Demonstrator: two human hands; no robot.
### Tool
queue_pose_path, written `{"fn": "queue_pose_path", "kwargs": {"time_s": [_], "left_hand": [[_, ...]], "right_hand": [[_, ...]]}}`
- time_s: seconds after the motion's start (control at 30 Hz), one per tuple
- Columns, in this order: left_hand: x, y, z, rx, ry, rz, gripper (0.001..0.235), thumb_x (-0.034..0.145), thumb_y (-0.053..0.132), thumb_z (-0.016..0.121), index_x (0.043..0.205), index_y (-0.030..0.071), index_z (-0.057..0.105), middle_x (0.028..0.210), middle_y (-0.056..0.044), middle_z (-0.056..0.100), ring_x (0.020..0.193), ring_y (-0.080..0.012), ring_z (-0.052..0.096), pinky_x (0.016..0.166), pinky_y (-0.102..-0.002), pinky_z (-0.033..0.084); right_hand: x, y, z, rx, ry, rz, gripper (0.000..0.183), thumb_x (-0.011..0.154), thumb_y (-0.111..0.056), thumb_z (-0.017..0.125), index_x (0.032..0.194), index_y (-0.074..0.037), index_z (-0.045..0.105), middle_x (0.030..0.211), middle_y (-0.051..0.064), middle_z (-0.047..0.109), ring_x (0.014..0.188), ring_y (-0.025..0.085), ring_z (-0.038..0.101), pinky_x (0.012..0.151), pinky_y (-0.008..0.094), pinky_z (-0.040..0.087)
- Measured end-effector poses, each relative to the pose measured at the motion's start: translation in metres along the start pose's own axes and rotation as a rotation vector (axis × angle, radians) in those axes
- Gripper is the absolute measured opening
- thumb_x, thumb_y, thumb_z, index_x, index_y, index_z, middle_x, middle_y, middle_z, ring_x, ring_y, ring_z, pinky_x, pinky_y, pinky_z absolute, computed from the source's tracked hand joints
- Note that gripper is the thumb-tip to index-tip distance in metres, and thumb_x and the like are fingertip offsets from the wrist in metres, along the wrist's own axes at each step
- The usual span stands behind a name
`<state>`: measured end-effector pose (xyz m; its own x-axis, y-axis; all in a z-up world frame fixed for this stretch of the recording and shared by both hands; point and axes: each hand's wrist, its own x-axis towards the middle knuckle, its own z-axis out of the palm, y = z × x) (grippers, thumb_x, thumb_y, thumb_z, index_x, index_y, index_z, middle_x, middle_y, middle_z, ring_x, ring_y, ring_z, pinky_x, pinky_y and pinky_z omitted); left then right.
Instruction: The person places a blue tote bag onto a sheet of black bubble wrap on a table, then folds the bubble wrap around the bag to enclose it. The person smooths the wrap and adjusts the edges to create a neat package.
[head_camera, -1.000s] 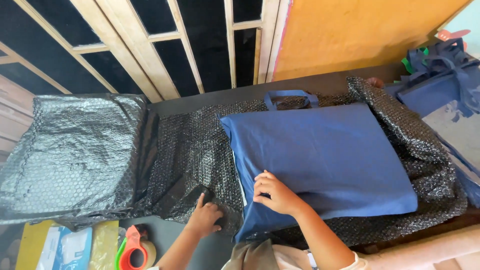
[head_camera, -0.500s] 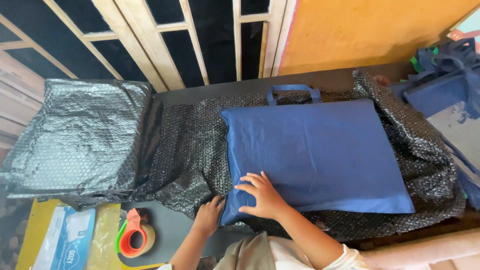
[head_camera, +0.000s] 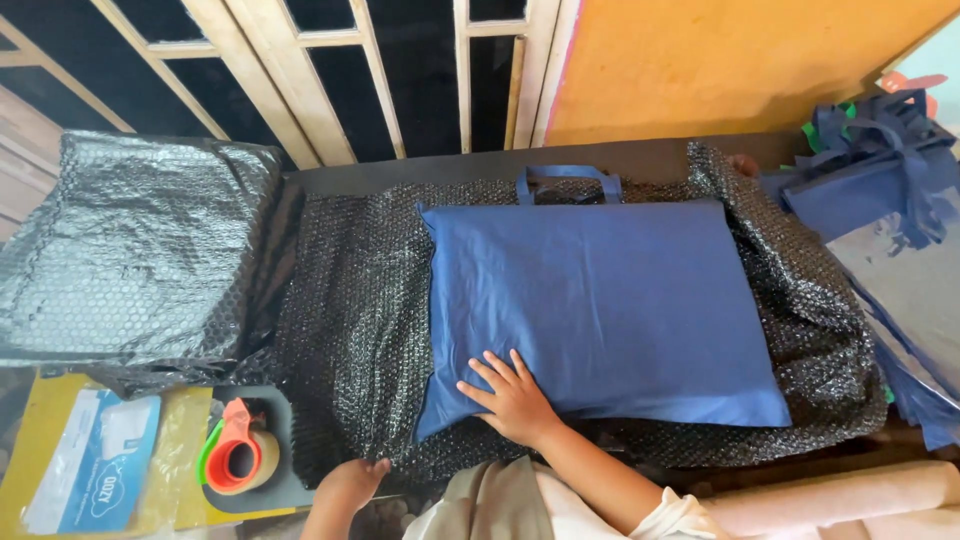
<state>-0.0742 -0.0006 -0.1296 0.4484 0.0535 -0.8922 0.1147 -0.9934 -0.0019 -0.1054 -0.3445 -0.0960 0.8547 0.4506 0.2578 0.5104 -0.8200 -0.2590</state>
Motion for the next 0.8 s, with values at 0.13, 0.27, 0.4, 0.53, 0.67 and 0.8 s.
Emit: {"fn": "queue_pose_path", "kwargs": {"time_s": [0.13, 0.27, 0.4, 0.53, 0.67, 0.8], "left_hand": [[0.008, -0.006, 0.006, -0.119, -0.080, -0.059, 0.064, 0.093, 0.072, 0.054, 0.131, 0.022, 0.069, 0.125, -0.001, 0.074, 0.064, -0.0190, 0.074, 0.065, -0.032, 0.060], [0.007, 0.008, -0.011, -0.212, 0.279, 0.082, 0.062, 0.103, 0.059, 0.036, 0.141, 0.016, 0.059, 0.142, -0.010, 0.063, 0.130, -0.0326, 0.061, 0.102, -0.049, 0.050], [-0.024, 0.068, -0.045, -0.766, 0.424, 0.489, 0.061, 0.094, 0.051, 0.053, 0.144, 0.016, 0.058, 0.147, -0.004, 0.063, 0.132, -0.0209, 0.063, 0.109, -0.036, 0.046], [-0.020, 0.128, -0.059, -0.856, 0.456, 0.546, 0.082, 0.089, 0.056, 0.060, 0.155, 0.012, 0.041, 0.161, -0.006, 0.045, 0.149, -0.0199, 0.043, 0.120, -0.038, 0.036], [-0.045, 0.171, -0.069, -0.999, 0.265, 0.378, 0.117, 0.070, 0.070, 0.064, 0.166, 0.024, 0.015, 0.160, -0.006, 0.044, 0.144, -0.0261, 0.048, 0.118, -0.040, 0.037], [-0.038, 0.177, -0.061, -0.920, 0.368, 0.483, 0.103, 0.065, 0.056, 0.080, 0.156, 0.024, 0.042, 0.145, 0.002, 0.063, 0.130, -0.0200, 0.062, 0.108, -0.035, 0.048]], "right_hand": [[0.001, 0.005, -0.027, 0.236, -0.019, 0.051, 0.058, 0.090, -0.043, 0.077, 0.142, -0.024, 0.062, 0.157, 0.014, 0.046, 0.150, 0.039, 0.033, 0.120, 0.066, 0.013], [-0.022, 0.061, -0.074, 0.159, 0.204, 0.312, 0.050, 0.089, -0.042, 0.073, 0.134, -0.021, 0.068, 0.140, 0.008, 0.063, 0.136, 0.032, 0.051, 0.112, 0.063, 0.025], [-0.100, 0.161, -0.123, -0.182, 0.486, 0.792, 0.049, 0.092, -0.032, 0.066, 0.134, -0.007, 0.068, 0.124, 0.015, 0.069, 0.116, 0.036, 0.062, 0.101, 0.050, 0.043], [-0.174, 0.211, -0.168, -0.094, 0.363, 1.429, 0.068, 0.099, -0.044, 0.062, 0.151, -0.002, 0.052, 0.143, 0.030, 0.055, 0.136, 0.047, 0.044, 0.108, 0.061, 0.035], [-0.211, 0.244, -0.167, 0.266, 0.153, 1.764, 0.083, 0.095, -0.071, 0.049, 0.149, -0.008, 0.049, 0.147, 0.022, 0.051, 0.132, 0.046, 0.049, 0.107, 0.059, 0.039], [-0.235, 0.273, -0.138, 0.134, 0.149, 1.714, 0.074, 0.097, -0.073, 0.053, 0.123, -0.007, 0.073, 0.117, 0.021, 0.071, 0.107, 0.047, 0.066, 0.090, 0.056, 0.050]]}}
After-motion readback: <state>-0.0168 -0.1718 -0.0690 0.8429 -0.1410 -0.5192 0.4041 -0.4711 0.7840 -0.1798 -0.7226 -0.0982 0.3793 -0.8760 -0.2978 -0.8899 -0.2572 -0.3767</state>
